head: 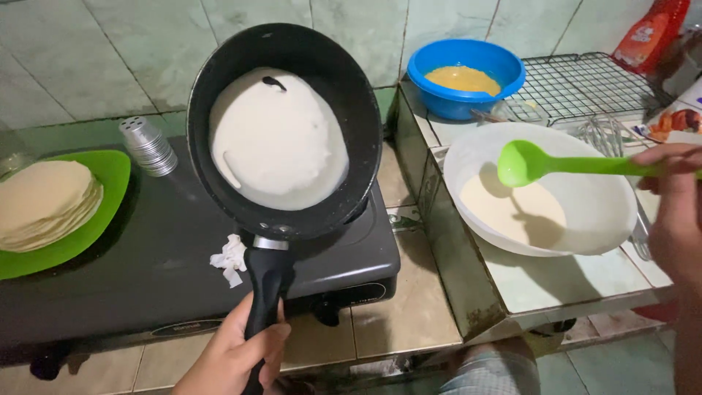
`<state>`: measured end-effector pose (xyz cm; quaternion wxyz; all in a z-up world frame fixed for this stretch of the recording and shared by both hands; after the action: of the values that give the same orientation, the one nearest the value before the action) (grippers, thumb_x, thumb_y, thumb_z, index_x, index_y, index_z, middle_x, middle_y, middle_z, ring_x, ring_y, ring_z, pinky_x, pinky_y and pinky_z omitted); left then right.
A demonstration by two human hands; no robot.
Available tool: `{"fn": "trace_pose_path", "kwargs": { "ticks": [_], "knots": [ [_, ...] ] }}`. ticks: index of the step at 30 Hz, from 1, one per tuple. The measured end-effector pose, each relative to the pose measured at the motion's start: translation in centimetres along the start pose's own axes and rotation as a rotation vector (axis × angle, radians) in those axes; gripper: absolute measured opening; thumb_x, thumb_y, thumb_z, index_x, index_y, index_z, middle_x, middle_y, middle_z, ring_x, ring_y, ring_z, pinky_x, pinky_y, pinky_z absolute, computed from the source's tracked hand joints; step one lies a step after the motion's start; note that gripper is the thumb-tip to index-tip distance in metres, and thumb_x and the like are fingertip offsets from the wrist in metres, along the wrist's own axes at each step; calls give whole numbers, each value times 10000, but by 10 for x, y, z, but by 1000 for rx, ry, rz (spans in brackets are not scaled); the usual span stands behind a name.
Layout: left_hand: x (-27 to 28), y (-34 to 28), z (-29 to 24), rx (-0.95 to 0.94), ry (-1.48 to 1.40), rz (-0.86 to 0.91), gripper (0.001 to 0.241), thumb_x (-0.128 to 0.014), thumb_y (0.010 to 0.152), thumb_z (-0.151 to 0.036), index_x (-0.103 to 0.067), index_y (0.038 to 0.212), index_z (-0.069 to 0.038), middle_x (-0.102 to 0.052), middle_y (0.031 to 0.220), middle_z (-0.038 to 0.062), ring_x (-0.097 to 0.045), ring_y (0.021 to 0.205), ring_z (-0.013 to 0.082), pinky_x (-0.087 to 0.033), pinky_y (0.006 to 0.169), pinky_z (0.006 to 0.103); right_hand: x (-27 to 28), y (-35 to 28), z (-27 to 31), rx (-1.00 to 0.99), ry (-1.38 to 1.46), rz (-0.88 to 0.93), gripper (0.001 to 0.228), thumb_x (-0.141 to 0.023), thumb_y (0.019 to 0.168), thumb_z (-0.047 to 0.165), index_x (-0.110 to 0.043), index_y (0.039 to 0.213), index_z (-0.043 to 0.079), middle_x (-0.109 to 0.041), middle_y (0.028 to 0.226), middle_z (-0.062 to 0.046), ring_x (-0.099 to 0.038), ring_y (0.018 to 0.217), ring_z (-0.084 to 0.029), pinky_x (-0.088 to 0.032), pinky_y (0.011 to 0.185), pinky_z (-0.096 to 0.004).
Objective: The person pours batter into a frying pan, cooks thin crepes, and stacks them on a plate.
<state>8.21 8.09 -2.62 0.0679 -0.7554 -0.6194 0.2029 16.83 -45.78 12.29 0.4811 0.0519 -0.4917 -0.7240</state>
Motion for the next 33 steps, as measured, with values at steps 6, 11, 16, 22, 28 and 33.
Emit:
{"fn": "trace_pose_path", "kwargs": {
  "ticks": [6,11,16,22,28,33],
  "knots": [
    [10,-2,22,87,18,-30,178,-666,882,-76,-529,992,-42,-465,482,91,-498,379,195,-395,386,338,-19,-10,42,-17,118,0,66,-378,1212,-18,-320,1236,2,-598,1140,-182,-619,1013,-171,-506,901,-279],
    [27,-5,43,132,-72,-28,164,-637,844,12,-512,948,0,-456,532,71,-493,447,181,-385,436,335,-27,-4,74,52,29,38,137,-432,1169,-49,-301,1177,-14,-644,1104,-225,-652,959,-191,-538,865,-288],
    [36,-4,58,203,-128,4,153,-625,867,-18,-544,995,10,-440,544,69,-465,452,176,-376,464,344,-34,-9,64,41,-125,95,140,-449,1126,-52,-316,1161,-23,-696,1083,-232,-644,865,-190,-544,815,-295],
    [46,0,91,326,-256,104,216,-594,860,38,-545,1065,-11,-426,592,14,-435,494,123,-331,497,309,-33,-6,66,41,-61,112,148,-448,1165,-49,-306,1157,-8,-672,1071,-226,-640,911,-178,-542,849,-289],
    [35,-9,90,371,-357,126,236,-608,844,29,-568,1074,-9,-469,616,13,-494,514,115,-384,523,311,-8,-9,16,-114,223,-12,164,-451,1211,-16,-298,1194,42,-633,1135,-183,-623,955,-153,-523,867,-278],
    [38,-14,98,412,-369,48,291,-610,861,28,-585,1149,50,-555,704,58,-587,622,151,-473,625,332,23,-13,-68,-193,360,-123,72,-409,1259,93,-381,1202,59,-627,1123,-119,-591,894,-132,-489,851,-270]
  ]
}}
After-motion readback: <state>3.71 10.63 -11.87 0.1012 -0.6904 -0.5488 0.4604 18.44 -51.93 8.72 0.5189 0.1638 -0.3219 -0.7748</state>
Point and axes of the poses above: each hand's wrist, its own y-axis towards the middle knuckle, its own x-axis out of the back of the hand, z = x × y, the point moved 10 cm from there along y, towards the middle knuckle
